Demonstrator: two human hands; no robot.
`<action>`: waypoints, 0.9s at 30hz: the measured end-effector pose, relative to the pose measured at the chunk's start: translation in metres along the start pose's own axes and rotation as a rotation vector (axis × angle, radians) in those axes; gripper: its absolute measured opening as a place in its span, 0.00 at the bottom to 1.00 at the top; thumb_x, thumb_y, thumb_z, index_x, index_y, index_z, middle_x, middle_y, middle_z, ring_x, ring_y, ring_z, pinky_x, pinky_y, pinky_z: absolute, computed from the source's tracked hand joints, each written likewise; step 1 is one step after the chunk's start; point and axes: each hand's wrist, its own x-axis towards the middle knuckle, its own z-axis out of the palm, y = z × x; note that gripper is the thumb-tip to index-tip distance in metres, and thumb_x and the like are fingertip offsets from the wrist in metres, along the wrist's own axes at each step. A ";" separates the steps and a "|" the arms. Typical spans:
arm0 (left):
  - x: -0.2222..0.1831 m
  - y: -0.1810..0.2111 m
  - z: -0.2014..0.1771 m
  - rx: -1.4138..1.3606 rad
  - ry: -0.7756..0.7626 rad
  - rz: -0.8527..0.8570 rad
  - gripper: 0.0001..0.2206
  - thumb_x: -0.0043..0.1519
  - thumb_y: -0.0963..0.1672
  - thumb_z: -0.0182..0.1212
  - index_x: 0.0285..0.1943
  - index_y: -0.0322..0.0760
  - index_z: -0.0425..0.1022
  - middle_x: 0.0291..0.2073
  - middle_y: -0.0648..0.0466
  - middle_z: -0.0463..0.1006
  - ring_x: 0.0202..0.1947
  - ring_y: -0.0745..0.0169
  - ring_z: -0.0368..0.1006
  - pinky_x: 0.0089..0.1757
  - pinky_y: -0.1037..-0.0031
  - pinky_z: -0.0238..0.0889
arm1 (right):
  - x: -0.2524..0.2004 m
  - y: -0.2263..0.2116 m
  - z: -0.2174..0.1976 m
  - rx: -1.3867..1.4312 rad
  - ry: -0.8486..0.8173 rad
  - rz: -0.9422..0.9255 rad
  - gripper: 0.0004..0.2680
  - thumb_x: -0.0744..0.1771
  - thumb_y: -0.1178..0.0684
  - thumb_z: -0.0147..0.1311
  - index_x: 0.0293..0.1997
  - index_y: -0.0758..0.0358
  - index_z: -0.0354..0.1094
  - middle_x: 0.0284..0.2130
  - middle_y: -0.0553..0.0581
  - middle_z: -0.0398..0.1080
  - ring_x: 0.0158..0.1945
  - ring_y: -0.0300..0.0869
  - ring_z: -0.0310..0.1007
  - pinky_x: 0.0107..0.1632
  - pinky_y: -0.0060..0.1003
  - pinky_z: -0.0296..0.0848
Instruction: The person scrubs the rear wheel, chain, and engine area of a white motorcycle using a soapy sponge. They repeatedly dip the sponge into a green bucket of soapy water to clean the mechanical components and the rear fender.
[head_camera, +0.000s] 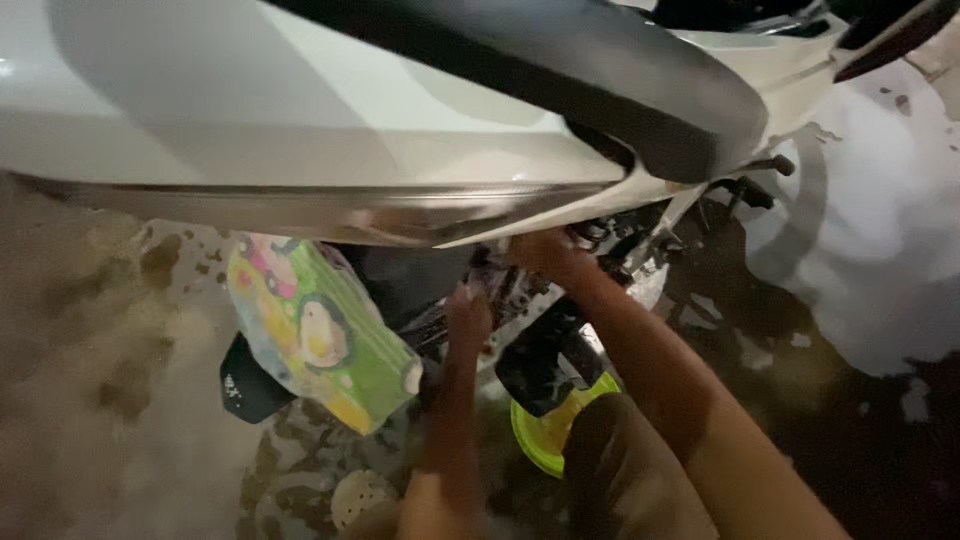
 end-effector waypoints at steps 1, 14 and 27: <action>0.006 0.010 -0.012 -0.097 -0.104 -0.107 0.10 0.68 0.46 0.51 0.51 0.35 0.70 0.36 0.40 0.72 0.35 0.43 0.70 0.34 0.57 0.65 | -0.007 -0.002 0.001 0.002 0.015 -0.035 0.09 0.62 0.57 0.59 0.44 0.66 0.77 0.40 0.65 0.77 0.41 0.57 0.78 0.46 0.48 0.76; 0.054 0.117 -0.197 -0.828 -0.322 -0.548 0.23 0.68 0.46 0.55 0.73 0.38 0.62 0.63 0.39 0.73 0.59 0.47 0.76 0.52 0.61 0.71 | -0.080 -0.034 -0.030 0.631 0.066 -0.230 0.09 0.62 0.60 0.62 0.44 0.65 0.72 0.44 0.59 0.76 0.45 0.53 0.79 0.46 0.44 0.76; 0.057 0.037 -0.094 -0.415 -0.248 -0.338 0.16 0.73 0.46 0.57 0.58 0.23 0.73 0.46 0.30 0.78 0.45 0.31 0.73 0.47 0.52 0.69 | -0.163 -0.051 -0.047 0.396 0.184 0.261 0.11 0.66 0.48 0.54 0.46 0.63 0.78 0.47 0.63 0.79 0.50 0.55 0.79 0.54 0.45 0.74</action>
